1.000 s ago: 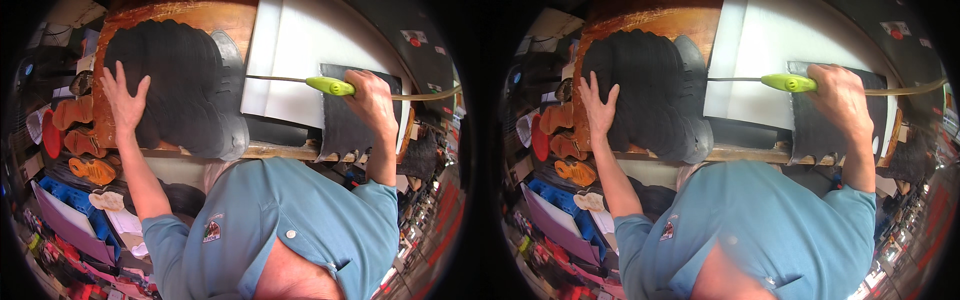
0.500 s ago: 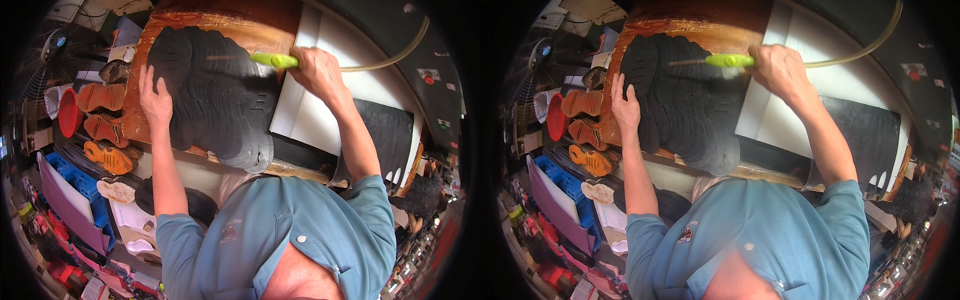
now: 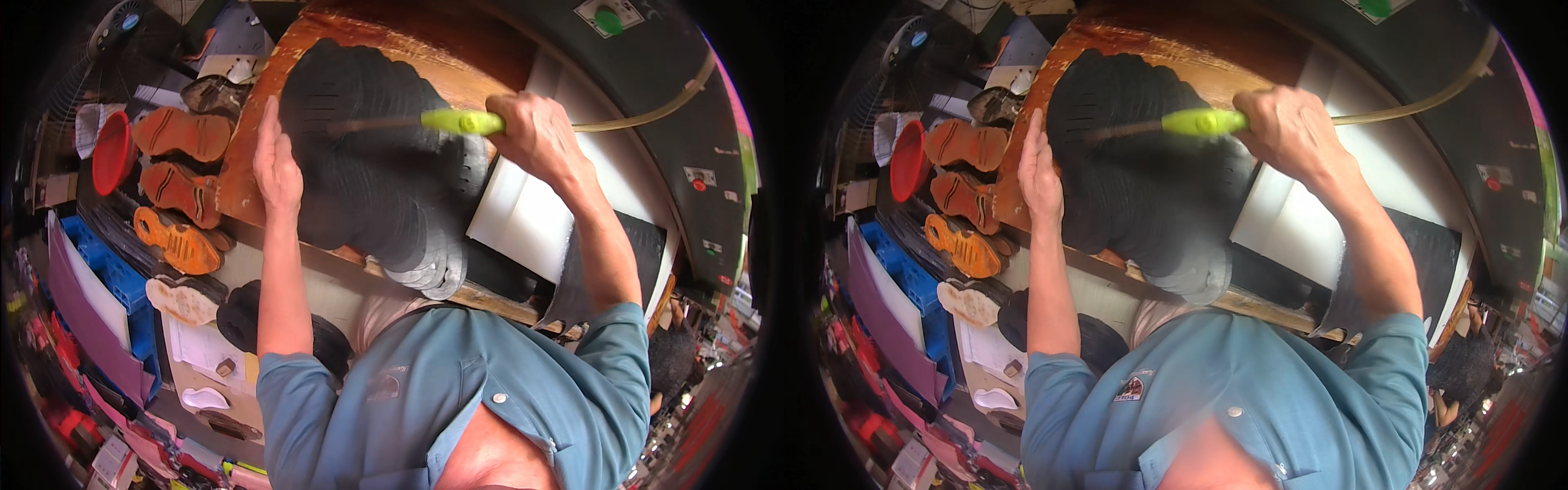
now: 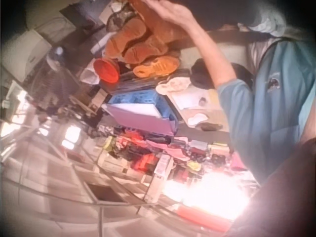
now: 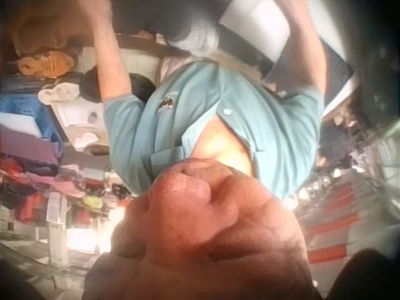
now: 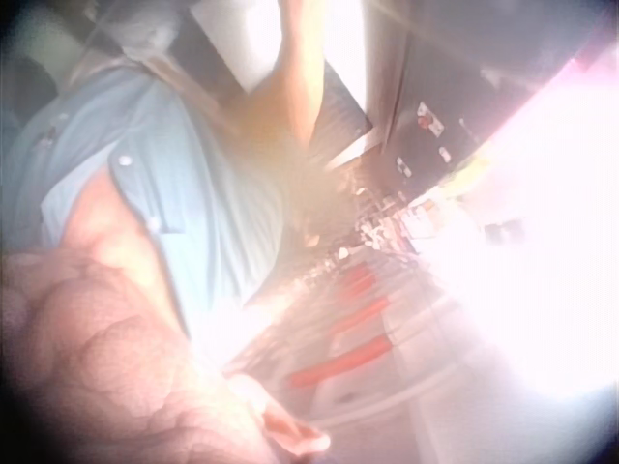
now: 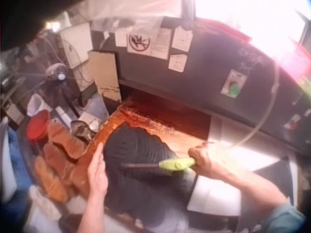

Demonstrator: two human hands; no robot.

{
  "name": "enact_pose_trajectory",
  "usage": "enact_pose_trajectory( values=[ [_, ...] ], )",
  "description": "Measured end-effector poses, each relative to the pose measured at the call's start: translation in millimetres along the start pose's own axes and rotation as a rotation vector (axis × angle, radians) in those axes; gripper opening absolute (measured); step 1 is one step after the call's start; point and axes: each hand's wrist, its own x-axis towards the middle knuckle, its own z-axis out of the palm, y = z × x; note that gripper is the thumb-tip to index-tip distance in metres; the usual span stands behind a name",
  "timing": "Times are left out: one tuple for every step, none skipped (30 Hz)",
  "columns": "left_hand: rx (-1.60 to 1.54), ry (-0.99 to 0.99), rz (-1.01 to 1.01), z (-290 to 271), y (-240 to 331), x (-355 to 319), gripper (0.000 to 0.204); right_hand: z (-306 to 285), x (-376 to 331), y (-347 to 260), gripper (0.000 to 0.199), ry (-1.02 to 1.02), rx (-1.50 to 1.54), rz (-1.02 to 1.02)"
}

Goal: The person removes black rubber sole pieces from a die-cut sheet, stacks them, and uses a heated tool to press and fuse the layers together. The person repeatedly flips and presses the stack to bond the soles.

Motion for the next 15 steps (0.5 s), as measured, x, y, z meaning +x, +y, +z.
enact_pose_trajectory(
  values=[
    [-0.136,0.000,-0.098,-0.9,2.4,0.0,0.053,-2.1,-0.7,-1.1,0.017,-0.052,-0.014,-0.084],
    [-0.277,0.000,-0.195,-1.8,4.3,0.2,0.055,-5.2,1.4,-0.4,0.017,0.013,-0.017,-0.018],
    [-0.322,-0.001,-0.179,-2.3,5.9,0.7,0.055,-7.3,1.8,-1.7,0.017,-0.026,-0.020,0.087],
    [-0.368,-0.005,-0.167,-2.9,7.2,0.3,0.055,-11.7,4.3,-0.1,0.019,0.060,-0.050,0.146],
    [-0.411,-0.006,-0.149,-3.6,8.5,0.1,0.056,-16.6,5.0,0.9,0.021,0.029,-0.095,0.187],
    [-0.413,-0.004,-0.139,-4.2,9.2,1.3,0.056,-18.3,1.7,-0.8,0.021,-0.031,-0.038,0.131],
    [-0.414,-0.007,-0.135,-4.7,9.7,2.1,0.056,-20.2,-3.6,-1.7,0.021,-0.110,-0.013,0.146],
    [-0.412,-0.014,-0.154,-5.2,10.1,1.5,0.057,-20.8,-8.5,-2.6,0.021,-0.216,0.012,0.139],
    [-0.436,-0.010,-0.138,-5.6,10.1,1.7,0.057,-20.7,-16.9,-4.2,0.021,-0.212,0.022,0.094],
    [-0.456,-0.003,-0.138,-6.0,10.1,1.6,0.057,-19.0,-20.8,-4.1,0.020,-0.182,0.019,0.100],
    [-0.475,0.003,-0.140,-6.5,10.0,1.3,0.057,-16.8,-26.6,-5.0,0.020,-0.169,0.022,0.103],
    [-0.456,0.002,-0.142,-6.2,9.7,1.0,0.057,-13.3,-32.6,-7.8,0.020,-0.163,-0.006,0.071],
    [-0.436,-0.003,-0.141,-6.3,9.7,0.4,0.058,-10.5,-36.3,-10.2,0.019,-0.144,-0.038,0.043],
    [-0.417,-0.009,-0.137,-5.9,9.2,1.1,0.058,-8.4,-43.2,-15.6,0.017,-0.128,-0.019,-0.001],
    [-0.398,-0.032,-0.122,-5.0,8.4,1.3,0.058,-7.2,-46.5,-19.9,0.015,-0.141,0.003,-0.015]
  ],
)
